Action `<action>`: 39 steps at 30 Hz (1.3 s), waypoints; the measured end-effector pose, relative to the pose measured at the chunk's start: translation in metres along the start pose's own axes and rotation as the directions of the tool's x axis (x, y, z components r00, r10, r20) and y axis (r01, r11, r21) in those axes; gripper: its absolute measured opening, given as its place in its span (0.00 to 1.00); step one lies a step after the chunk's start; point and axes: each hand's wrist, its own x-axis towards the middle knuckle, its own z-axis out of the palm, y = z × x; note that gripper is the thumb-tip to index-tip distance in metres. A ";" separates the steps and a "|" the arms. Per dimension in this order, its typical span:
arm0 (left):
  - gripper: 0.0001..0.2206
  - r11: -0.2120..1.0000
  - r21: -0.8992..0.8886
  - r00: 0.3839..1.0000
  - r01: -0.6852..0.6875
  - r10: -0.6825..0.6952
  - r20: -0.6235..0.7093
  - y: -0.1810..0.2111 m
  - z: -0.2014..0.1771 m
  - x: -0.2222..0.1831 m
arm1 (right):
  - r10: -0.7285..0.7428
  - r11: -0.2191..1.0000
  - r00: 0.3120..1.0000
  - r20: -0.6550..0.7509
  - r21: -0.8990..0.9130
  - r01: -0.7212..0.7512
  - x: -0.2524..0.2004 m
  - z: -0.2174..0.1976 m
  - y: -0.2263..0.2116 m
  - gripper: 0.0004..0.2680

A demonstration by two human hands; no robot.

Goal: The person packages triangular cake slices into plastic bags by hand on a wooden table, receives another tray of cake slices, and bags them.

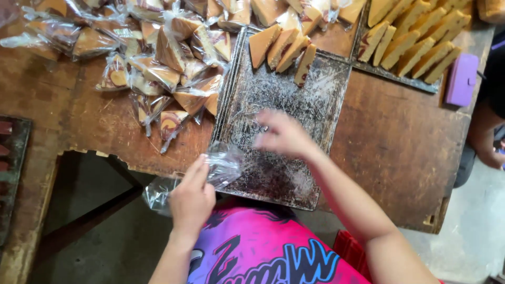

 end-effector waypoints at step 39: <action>0.15 0.939 -0.245 0.691 -0.240 0.343 0.636 -0.008 0.009 0.045 | 0.226 0.881 0.974 0.031 0.420 -0.218 -0.120 0.032 -0.073 0.11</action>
